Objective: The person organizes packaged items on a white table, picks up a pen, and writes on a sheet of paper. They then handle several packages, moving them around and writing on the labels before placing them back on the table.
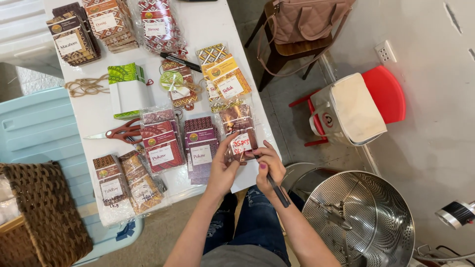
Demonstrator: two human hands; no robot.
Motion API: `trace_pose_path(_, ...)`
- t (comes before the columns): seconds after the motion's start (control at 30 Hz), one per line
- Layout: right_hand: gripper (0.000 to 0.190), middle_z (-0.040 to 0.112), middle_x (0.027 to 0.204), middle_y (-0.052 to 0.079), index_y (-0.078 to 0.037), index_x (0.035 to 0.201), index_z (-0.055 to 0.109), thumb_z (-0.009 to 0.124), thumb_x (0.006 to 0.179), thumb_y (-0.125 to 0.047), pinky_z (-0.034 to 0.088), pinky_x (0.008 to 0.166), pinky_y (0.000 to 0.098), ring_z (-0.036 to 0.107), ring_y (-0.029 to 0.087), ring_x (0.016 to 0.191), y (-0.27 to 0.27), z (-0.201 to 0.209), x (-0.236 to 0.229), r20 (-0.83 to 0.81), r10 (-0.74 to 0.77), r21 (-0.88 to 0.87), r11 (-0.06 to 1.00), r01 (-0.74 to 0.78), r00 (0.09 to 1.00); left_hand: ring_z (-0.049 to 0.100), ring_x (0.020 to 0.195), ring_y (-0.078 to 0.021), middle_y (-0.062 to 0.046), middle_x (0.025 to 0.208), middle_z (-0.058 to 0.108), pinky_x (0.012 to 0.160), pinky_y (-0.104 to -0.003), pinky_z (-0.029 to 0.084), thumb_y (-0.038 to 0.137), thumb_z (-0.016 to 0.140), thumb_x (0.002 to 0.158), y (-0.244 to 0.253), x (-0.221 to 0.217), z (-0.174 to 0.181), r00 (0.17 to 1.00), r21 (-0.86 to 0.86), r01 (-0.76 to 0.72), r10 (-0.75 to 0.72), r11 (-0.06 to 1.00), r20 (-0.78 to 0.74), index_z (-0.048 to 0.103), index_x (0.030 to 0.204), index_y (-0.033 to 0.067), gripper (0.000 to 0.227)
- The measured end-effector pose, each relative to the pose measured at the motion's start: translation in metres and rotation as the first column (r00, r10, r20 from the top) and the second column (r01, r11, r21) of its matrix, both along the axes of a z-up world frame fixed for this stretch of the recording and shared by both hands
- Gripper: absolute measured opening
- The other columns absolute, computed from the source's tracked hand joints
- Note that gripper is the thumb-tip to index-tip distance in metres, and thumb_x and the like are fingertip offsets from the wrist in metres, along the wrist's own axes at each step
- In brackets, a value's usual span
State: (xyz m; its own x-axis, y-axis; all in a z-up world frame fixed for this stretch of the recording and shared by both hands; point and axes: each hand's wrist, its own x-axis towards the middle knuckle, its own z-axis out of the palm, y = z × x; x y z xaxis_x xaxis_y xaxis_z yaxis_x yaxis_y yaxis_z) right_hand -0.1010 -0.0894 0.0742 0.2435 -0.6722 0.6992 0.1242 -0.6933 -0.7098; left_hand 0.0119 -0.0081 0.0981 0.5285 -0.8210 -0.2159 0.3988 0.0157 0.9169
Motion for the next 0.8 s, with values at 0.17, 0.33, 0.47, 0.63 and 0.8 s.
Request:
trace_pose_path(0.17, 0.039, 0.073, 0.085, 0.020, 0.000, 0.078, 0.061, 0.052, 0.107, -0.024, 0.052, 0.102, 0.0587, 0.074, 0.034, 0.077, -0.001, -0.002, 0.001, 0.019, -0.013, -0.029, 0.999, 0.014, 1.000, 0.069, 0.096, -0.0215, -0.017, 0.143, 0.053, 0.083, -0.033, 0.065, -0.021, 0.040, 0.078, 0.000, -0.001, 0.011, 0.999, -0.034, -0.014, 0.013, 0.999, -0.033, 0.050, 0.150, 0.0140, 0.081)
trace_pose_path(0.33, 0.038, 0.073, 0.085, 0.020, 0.001, 0.077, 0.062, 0.052, 0.106, -0.023, 0.053, 0.101, 0.0599, 0.073, 0.033, 0.076, 0.001, 0.004, 0.002, 0.024, -0.023, -0.052, 0.998, 0.025, 0.999, 0.069, 0.095, -0.0184, -0.016, 0.133, 0.061, 0.079, -0.032, 0.066, -0.016, 0.050, 0.089, -0.002, -0.001, 0.009, 0.999, -0.047, -0.031, 0.030, 0.998, -0.021, 0.051, 0.151, 0.0129, 0.068)
trace_pose_path(0.47, 0.037, 0.073, 0.087, 0.021, 0.000, 0.078, 0.062, 0.051, 0.106, -0.022, 0.052, 0.101, 0.0598, 0.073, 0.032, 0.076, 0.001, 0.005, 0.003, 0.029, -0.005, -0.066, 0.998, 0.007, 1.000, 0.068, 0.094, -0.0176, -0.017, 0.131, 0.062, 0.076, -0.033, 0.066, -0.016, 0.052, 0.090, -0.004, 0.001, 0.005, 0.998, -0.069, -0.051, 0.054, 0.996, 0.033, 0.052, 0.149, 0.0108, 0.065)
trace_pose_path(0.63, 0.037, 0.073, 0.087, 0.022, 0.000, 0.078, 0.062, 0.052, 0.106, -0.020, 0.053, 0.099, 0.0603, 0.073, 0.031, 0.076, 0.004, 0.000, 0.003, 0.050, -0.002, -0.085, 0.996, 0.006, 0.999, 0.066, 0.093, -0.0174, -0.016, 0.130, 0.061, 0.072, -0.033, 0.066, -0.016, 0.057, 0.089, -0.002, 0.001, 0.010, 0.996, -0.052, -0.065, 0.068, 0.997, 0.061, 0.054, 0.147, 0.0110, 0.063)
trace_pose_path(0.8, 0.038, 0.073, 0.087, 0.022, 0.001, 0.076, 0.063, 0.052, 0.105, -0.021, 0.054, 0.097, 0.0592, 0.072, 0.032, 0.074, 0.006, -0.004, -0.001, 0.023, 0.024, -0.056, 0.998, -0.023, 0.999, 0.068, 0.092, -0.0157, -0.012, 0.129, 0.059, 0.069, -0.028, 0.066, -0.015, 0.058, 0.089, -0.004, -0.008, 0.007, 0.993, -0.031, -0.115, 0.115, 0.993, 0.011, 0.053, 0.147, 0.0101, 0.063)
